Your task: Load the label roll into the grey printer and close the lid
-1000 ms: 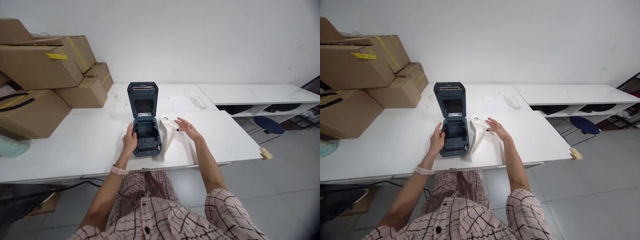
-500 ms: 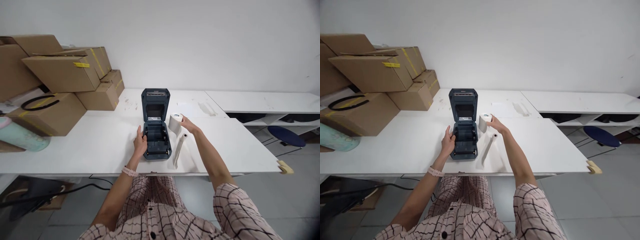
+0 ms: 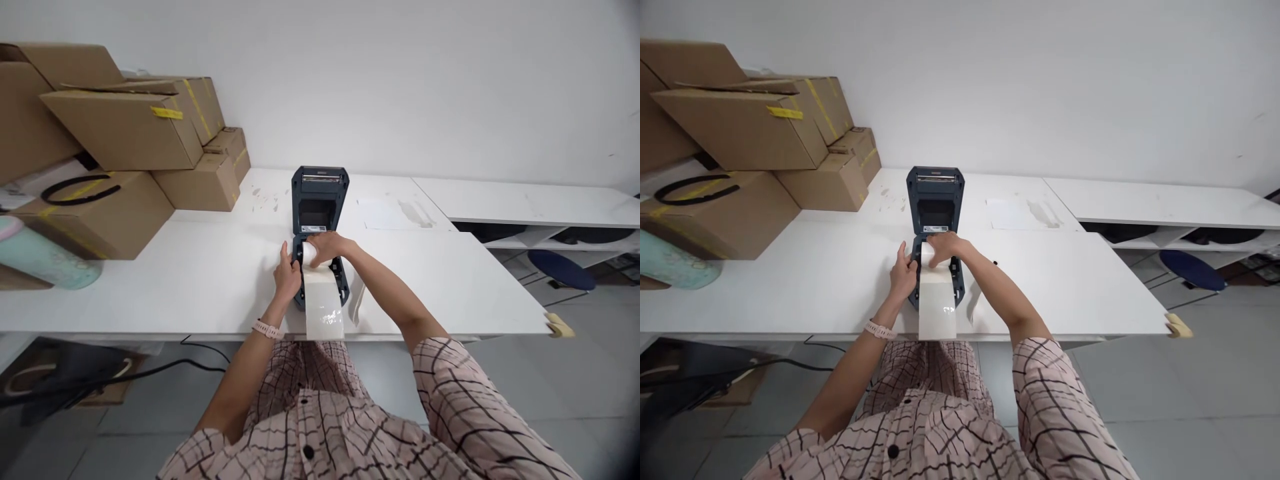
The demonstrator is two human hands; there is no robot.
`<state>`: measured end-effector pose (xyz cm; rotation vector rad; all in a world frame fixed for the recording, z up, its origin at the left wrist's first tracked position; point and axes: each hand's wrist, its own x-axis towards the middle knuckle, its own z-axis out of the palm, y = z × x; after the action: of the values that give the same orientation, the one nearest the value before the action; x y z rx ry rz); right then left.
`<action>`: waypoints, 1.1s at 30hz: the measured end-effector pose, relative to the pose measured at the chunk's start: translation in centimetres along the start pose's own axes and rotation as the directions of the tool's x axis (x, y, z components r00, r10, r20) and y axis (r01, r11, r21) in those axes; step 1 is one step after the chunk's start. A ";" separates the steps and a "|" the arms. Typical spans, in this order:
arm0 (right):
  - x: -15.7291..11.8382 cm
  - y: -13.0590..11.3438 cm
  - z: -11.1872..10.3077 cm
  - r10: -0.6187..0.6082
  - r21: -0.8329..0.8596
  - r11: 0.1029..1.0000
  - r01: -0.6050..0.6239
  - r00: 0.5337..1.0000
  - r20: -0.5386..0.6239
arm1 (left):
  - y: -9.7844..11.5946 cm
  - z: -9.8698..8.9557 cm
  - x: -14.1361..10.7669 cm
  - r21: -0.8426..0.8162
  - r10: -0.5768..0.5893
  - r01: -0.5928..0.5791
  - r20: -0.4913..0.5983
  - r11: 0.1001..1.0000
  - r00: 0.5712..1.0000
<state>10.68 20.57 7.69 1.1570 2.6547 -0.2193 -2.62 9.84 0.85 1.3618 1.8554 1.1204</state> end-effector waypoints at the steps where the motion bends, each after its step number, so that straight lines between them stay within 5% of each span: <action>1: 0.0 -0.1 0.2 0.001 -0.002 1.000 -0.001 1.000 0.010 | 0.1 -0.1 0.0 0.005 -0.001 0.001 0.003 1.000 1.000; 4: -1.5 -0.4 0.9 -0.012 0.003 1.000 0.012 1.000 -0.022 | 0.2 -0.1 -0.1 0.001 -0.010 0.010 -0.003 1.000 1.000; 7: -5.2 -1.4 2.4 -0.036 0.025 0.999 0.044 0.970 -0.241 | 0.0 0.0 -0.1 -0.021 -0.003 0.003 -0.012 1.000 1.000; 10: -9.5 -3.2 5.2 -0.061 0.091 0.990 0.111 0.898 -0.437 | -0.4 0.2 0.0 -0.059 0.015 -0.015 -0.012 0.998 1.000; 14: -12.8 -5.9 9.3 -0.054 0.132 0.981 0.142 0.854 -0.517 | -0.7 0.3 0.2 -0.073 0.027 -0.028 -0.018 0.997 0.999; 18: -12.9 -6.8 10.8 -0.021 0.139 0.984 0.113 0.843 -0.537 | -0.6 0.3 0.2 -0.058 0.027 -0.028 -0.022 0.998 0.999; 33: -12.7 -7.4 10.7 -0.010 0.106 0.991 0.079 0.847 -0.531 | -0.9 0.3 0.3 -0.072 0.016 -0.018 -0.036 0.997 0.999</action>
<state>15.26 4.27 1.23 1.3577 3.1907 -0.0779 -2.88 10.14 -0.13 1.3273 1.8129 1.2158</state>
